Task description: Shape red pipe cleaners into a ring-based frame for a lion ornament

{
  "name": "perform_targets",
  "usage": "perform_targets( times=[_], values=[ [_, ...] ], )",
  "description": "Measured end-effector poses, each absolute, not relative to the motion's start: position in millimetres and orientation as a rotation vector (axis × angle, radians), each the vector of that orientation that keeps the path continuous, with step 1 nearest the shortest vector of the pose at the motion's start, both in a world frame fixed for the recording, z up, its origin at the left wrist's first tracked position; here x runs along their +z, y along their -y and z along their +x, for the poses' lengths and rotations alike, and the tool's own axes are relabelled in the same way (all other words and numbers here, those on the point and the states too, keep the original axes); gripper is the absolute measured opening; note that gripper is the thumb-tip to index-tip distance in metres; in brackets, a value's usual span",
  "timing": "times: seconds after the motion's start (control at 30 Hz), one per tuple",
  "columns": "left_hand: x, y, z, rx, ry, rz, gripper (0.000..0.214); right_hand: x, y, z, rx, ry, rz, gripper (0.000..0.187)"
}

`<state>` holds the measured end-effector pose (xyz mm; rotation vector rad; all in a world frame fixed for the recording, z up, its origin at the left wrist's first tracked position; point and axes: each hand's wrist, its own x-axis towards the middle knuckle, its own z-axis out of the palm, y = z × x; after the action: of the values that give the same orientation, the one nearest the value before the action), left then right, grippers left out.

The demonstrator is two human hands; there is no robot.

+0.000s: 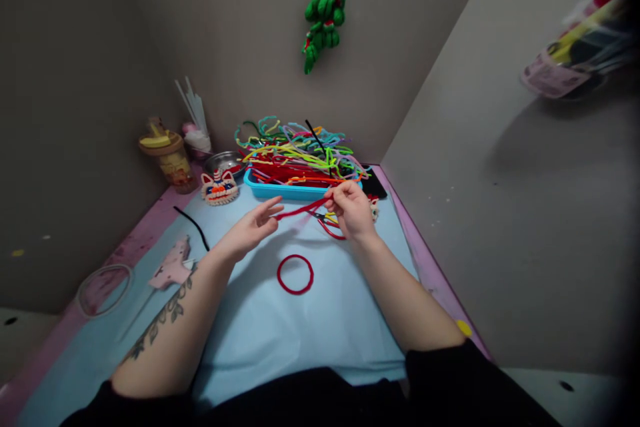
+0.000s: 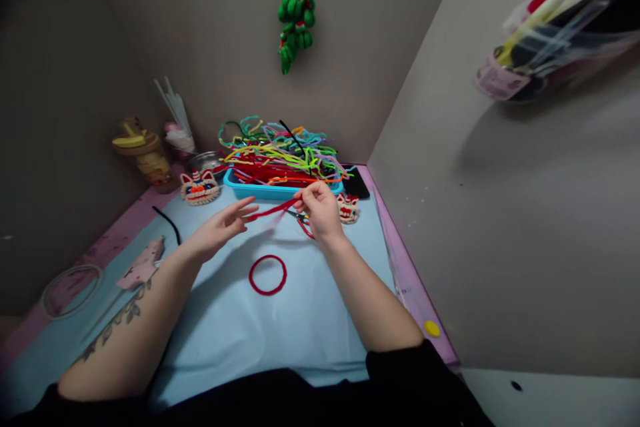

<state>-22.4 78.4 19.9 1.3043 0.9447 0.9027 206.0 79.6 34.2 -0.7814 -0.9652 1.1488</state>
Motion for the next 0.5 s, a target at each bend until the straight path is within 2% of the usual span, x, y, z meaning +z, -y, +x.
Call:
perform_targets(
  times=[0.2,0.37,0.5],
  values=[
    [20,-68,-11,0.688,-0.885,1.333,0.057,31,-74,197,1.51,1.105,-0.835,0.031],
    [11,-54,9,0.619,-0.727,1.012,0.045,21,-71,182,1.545,1.101,-0.829,0.034],
    [11,-51,12,0.569,-0.745,0.98,0.039,19,-72,182,1.497,1.112,-0.83,0.031]
  ],
)
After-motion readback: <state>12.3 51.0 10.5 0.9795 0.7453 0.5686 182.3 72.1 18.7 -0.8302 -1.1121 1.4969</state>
